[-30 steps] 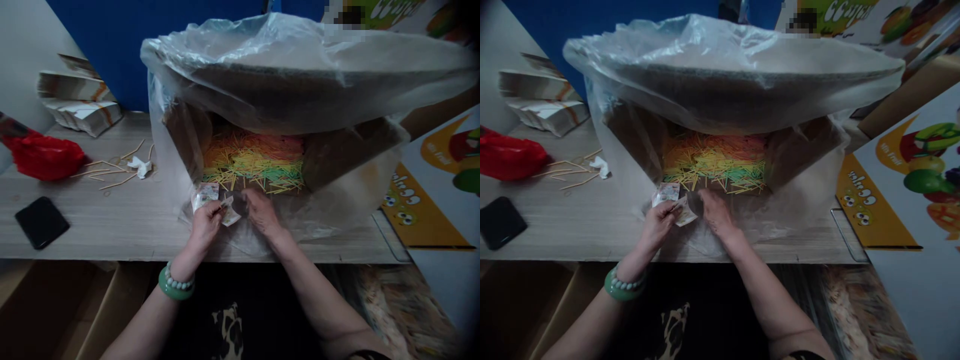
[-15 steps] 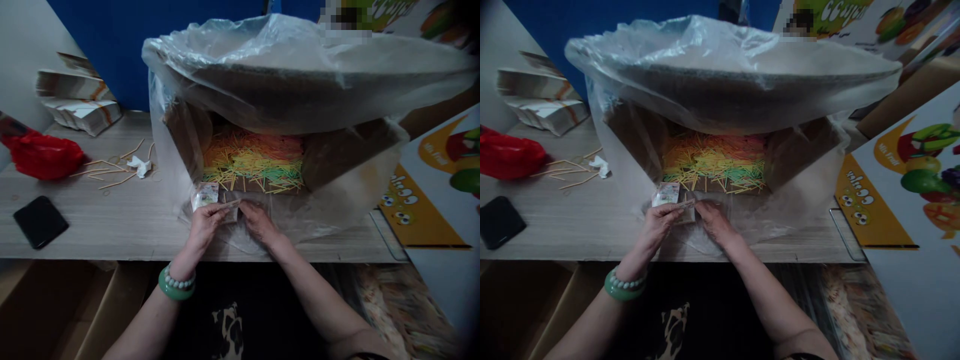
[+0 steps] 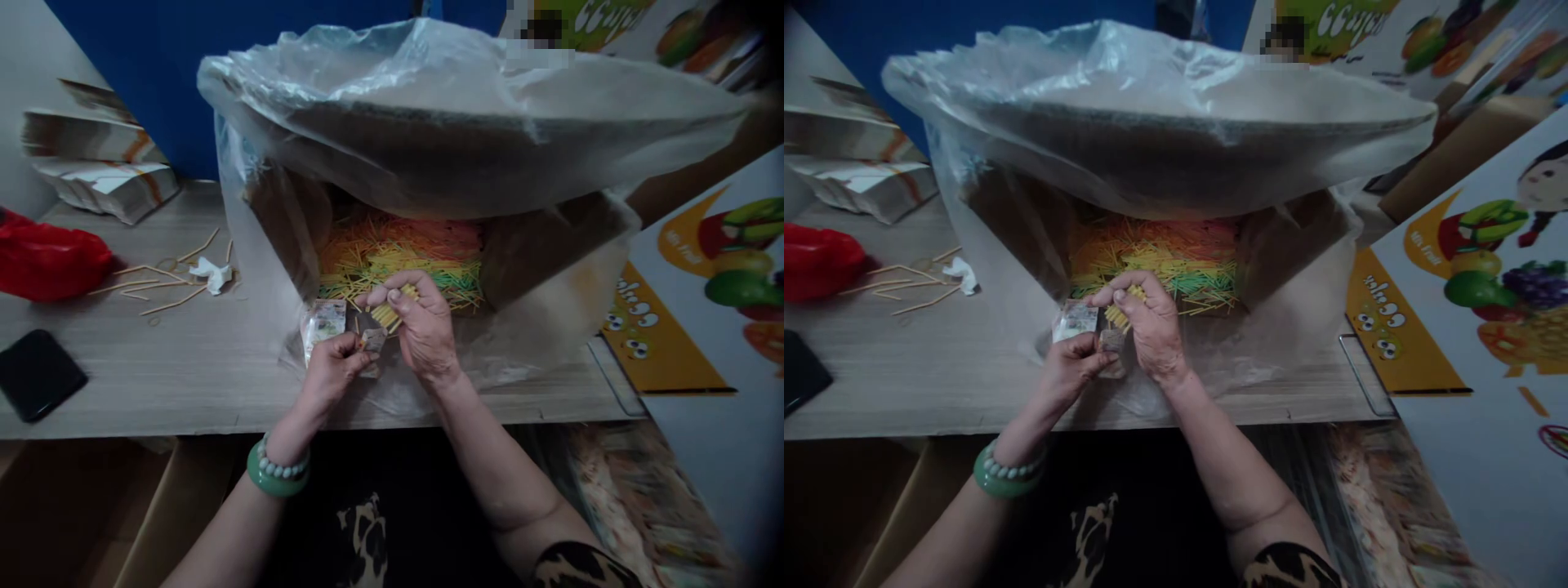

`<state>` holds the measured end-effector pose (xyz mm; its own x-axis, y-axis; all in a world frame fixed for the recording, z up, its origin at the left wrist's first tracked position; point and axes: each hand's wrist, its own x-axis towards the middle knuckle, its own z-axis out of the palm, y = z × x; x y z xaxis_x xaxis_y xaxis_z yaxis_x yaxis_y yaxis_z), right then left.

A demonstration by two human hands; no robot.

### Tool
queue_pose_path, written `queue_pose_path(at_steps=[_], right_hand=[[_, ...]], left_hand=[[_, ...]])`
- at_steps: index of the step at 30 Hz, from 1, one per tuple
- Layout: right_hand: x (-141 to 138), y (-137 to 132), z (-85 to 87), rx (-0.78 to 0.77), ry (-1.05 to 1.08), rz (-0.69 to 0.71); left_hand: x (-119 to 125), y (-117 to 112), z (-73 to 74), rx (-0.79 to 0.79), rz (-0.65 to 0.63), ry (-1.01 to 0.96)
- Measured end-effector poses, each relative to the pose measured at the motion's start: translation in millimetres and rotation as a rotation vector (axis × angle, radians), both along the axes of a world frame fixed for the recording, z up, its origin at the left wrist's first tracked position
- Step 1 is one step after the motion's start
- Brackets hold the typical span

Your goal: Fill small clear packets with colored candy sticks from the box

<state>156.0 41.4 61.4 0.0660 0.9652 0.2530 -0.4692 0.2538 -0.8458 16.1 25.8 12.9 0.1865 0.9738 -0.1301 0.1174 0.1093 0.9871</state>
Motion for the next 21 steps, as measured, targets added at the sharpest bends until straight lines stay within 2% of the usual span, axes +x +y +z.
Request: queue_pose_path(at_steps=[4, 7, 10, 17, 21], right_hand=[[-12, -4, -11.2, -0.009, -0.033, 0.02], [-11, -9, -20.8, -0.062, -0.076, 0.011], [-6, -11, -22.5, -0.092, -0.061, 0.029], [6, -10, -22.4, -0.111, -0.127, 0.223], [4, -5, -24.8, -0.134, -0.241, 0.3]], left_hand=[[-1, -4, 8.9, -0.096, -0.05, -0.124], [-3, -7, 5.5, -0.16, -0.068, -0.206], [-3, -8, -0.5, -0.207, -0.066, -0.282], [-6, -7, 0.3, -0.267, -0.066, -0.38], [-1, -2, -2.8, -0.201, -0.095, -0.361]])
